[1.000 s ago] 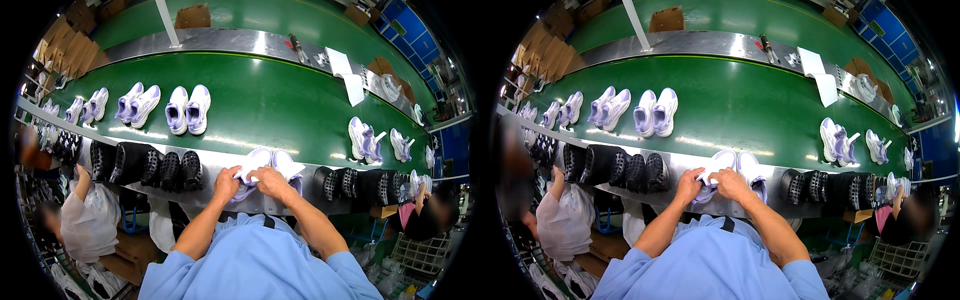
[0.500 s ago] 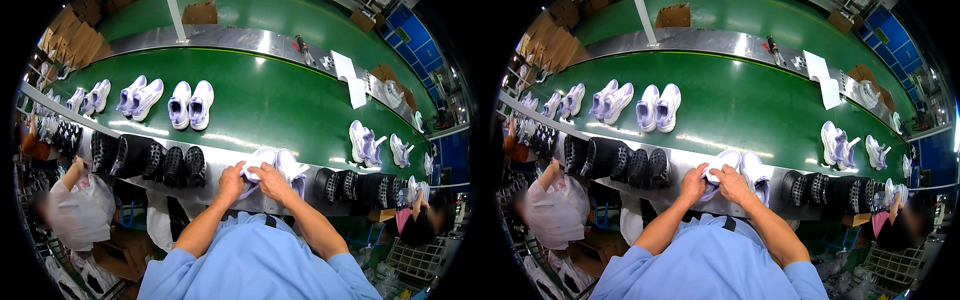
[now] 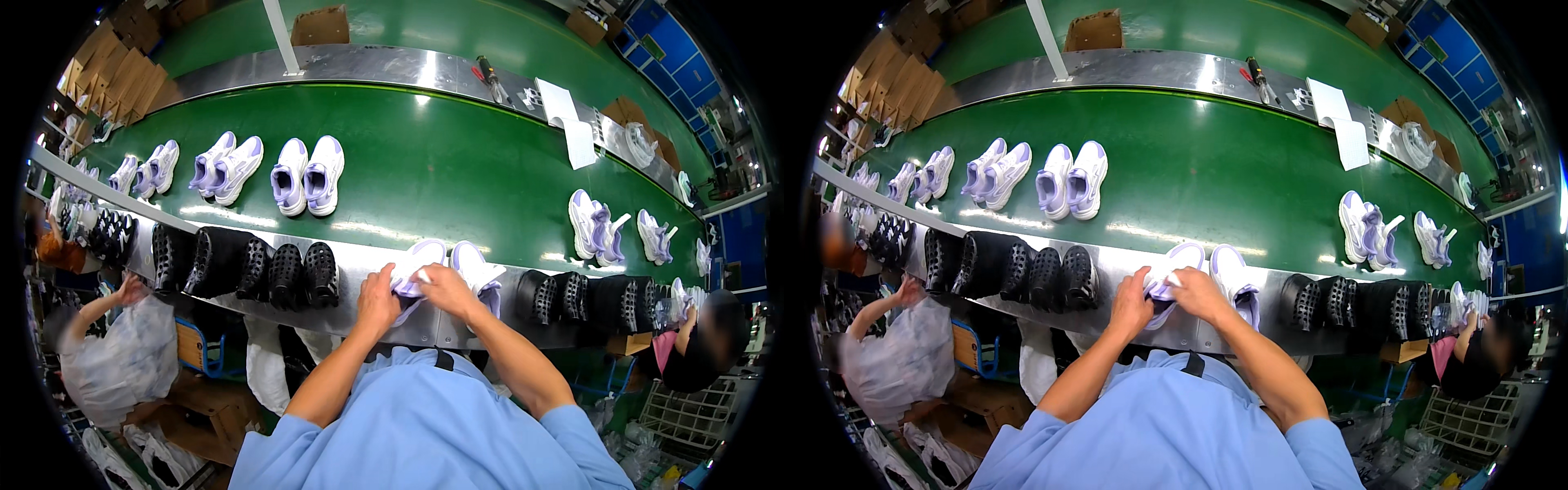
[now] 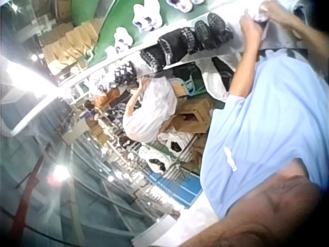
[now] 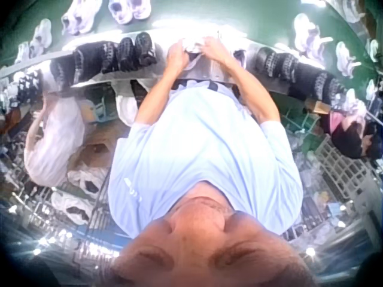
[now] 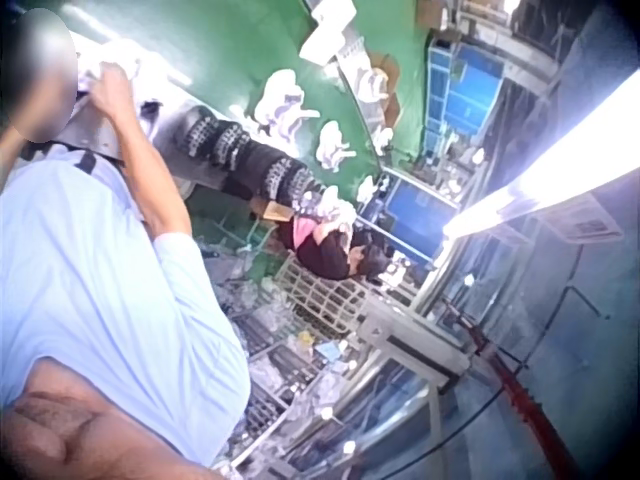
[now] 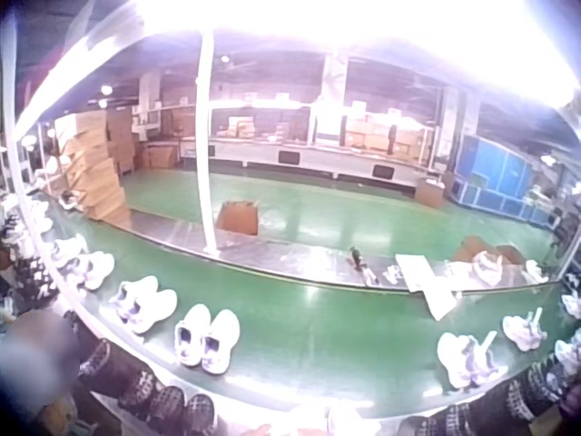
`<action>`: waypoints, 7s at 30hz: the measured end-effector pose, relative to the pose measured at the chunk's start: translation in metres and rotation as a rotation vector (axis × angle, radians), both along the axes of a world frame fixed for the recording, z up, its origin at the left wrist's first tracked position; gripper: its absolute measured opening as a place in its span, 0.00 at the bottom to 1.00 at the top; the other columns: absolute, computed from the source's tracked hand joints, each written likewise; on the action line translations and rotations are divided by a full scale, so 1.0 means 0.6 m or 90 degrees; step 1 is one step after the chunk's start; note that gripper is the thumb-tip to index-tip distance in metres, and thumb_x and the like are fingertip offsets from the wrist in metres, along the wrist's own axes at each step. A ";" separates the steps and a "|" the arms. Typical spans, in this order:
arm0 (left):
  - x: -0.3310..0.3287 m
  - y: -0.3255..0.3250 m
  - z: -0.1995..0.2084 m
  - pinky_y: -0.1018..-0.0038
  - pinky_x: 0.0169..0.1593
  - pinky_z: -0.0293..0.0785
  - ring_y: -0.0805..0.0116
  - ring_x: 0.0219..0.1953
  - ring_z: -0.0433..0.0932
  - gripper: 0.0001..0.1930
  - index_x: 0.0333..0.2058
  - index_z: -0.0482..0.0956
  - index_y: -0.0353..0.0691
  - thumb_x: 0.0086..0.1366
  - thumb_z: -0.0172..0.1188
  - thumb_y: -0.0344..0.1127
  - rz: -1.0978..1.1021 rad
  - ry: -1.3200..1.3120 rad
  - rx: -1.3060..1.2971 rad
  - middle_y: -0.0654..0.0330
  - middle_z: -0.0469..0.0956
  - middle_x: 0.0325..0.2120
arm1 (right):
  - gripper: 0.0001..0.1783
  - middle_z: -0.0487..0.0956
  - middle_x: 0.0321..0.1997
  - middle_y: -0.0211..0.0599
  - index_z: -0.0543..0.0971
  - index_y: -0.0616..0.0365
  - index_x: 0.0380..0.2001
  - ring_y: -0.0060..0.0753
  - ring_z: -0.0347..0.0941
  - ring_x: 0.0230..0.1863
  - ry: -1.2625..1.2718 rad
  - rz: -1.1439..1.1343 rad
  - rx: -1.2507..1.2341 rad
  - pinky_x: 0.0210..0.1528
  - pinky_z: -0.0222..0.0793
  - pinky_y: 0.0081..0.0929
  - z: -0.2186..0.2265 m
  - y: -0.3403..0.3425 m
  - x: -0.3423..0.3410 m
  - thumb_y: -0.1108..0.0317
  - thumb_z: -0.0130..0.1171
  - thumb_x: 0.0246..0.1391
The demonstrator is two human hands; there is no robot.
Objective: The person attaches soles to shoes and fastens the straps. The person picks up a sole, fits it onto the bottom of a shoe, and then fastens the hook-and-loop strap on the upper part of the shoe.
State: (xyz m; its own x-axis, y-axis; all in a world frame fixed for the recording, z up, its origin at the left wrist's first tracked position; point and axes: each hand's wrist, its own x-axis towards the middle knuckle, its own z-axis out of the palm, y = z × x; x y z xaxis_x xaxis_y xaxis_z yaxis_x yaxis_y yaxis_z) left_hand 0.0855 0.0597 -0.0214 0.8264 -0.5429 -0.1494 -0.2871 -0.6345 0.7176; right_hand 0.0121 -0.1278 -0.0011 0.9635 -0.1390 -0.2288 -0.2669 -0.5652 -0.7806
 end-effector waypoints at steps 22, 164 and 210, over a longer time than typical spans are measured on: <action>0.019 0.013 0.036 0.59 0.52 0.75 0.53 0.52 0.76 0.12 0.39 0.83 0.36 0.57 0.61 0.31 -0.575 -0.386 0.012 0.56 0.78 0.46 | 0.16 0.77 0.34 0.35 0.77 0.61 0.36 0.28 0.78 0.30 0.124 -0.401 0.595 0.27 0.80 0.29 -0.002 0.003 -0.036 0.57 0.64 0.67; -0.144 -0.157 0.044 0.50 0.41 0.71 0.41 0.32 0.77 0.17 0.24 0.82 0.32 0.63 0.69 0.41 -0.100 -0.162 -0.053 0.44 0.80 0.26 | 0.18 0.83 0.35 0.62 0.78 0.66 0.38 0.68 0.81 0.37 -0.014 -0.325 0.066 0.39 0.76 0.54 -0.099 0.028 -0.168 0.58 0.54 0.67; -0.140 -0.090 0.056 0.58 0.40 0.75 0.51 0.37 0.80 0.10 0.34 0.82 0.36 0.60 0.72 0.35 -0.054 -0.061 -0.014 0.53 0.80 0.30 | 0.14 0.82 0.34 0.34 0.79 0.65 0.43 0.27 0.78 0.32 0.101 -0.489 0.237 0.38 0.77 0.29 -0.073 -0.016 -0.216 0.67 0.66 0.59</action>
